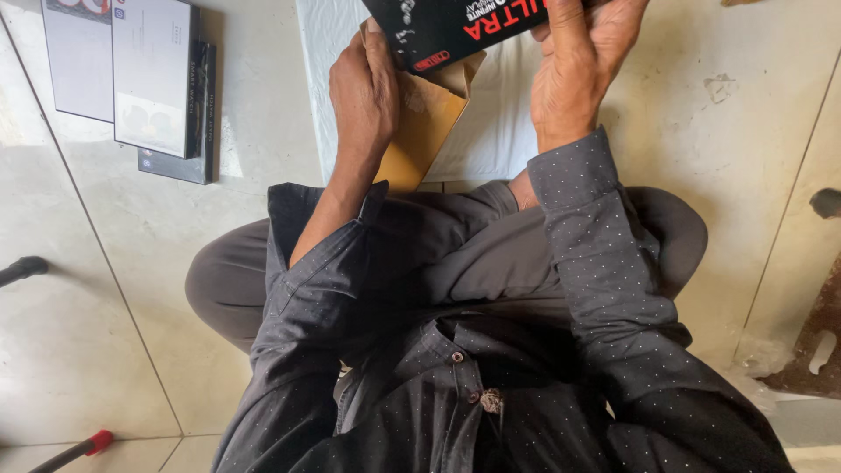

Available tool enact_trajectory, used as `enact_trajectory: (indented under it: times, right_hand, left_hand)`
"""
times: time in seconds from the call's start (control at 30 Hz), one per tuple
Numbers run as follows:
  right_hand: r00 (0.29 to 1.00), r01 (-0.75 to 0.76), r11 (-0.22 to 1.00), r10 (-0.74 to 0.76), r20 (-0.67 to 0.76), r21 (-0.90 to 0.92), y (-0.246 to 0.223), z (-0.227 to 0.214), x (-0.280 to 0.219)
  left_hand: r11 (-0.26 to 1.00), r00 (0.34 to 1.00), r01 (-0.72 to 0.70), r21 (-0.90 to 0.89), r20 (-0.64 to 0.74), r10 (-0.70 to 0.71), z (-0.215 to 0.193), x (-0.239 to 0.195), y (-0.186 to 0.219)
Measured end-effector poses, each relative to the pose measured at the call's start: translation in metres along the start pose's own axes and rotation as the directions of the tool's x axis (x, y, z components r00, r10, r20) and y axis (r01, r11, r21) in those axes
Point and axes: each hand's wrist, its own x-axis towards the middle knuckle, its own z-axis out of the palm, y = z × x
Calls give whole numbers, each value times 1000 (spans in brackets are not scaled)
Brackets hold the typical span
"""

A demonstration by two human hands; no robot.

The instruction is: The person sits on the floor and repeatedly packs smartwatches into small cardboard boxes. They open a product box, remove the watch and accessories, place them into a shipping box, and seal it with tape. The process is repeated for multiple units.

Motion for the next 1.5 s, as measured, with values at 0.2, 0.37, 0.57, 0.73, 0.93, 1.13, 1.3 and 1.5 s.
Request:
enact_trajectory:
  times: [0.2, 0.37, 0.57, 0.73, 0.93, 1.13, 1.3, 1.5]
  right_hand:
    - [998, 19, 987, -10, 57, -162, -20, -5, 13]
    - [989, 57, 968, -22, 143, -244, -44, 15, 16]
    - [839, 407, 675, -10, 544, -615, -59, 57, -2]
    - [716, 553, 667, -75, 694, -499, -51, 77, -19]
    - [812, 355, 700, 97, 575, -619, -33, 64, -21]
    - [909, 73, 964, 41, 416, -255, -18, 55, -11]
    - [915, -164, 952, 244, 322, -258, 6, 38, -15]
    - [983, -185, 973, 186, -9, -138, 45, 44, -36]
  left_hand:
    - [999, 999, -21, -32, -51, 19, -10, 4, 3]
    - [995, 993, -104, -7, -58, 104, -2, 0, 8]
    - [968, 978, -143, -206, -177, 107, -7, -2, 16]
    - [932, 948, -193, -306, -302, 97, -21, 0, 19]
    - [900, 935, -315, -300, -259, 241, -11, -4, 25]
    - [891, 912, -400, -217, -189, 363, -10, -2, 35]
    - [910, 950, -307, -280, -148, 275, -5, -5, 25]
    - [964, 962, -251, -89, -131, 238, 12, -9, 15]
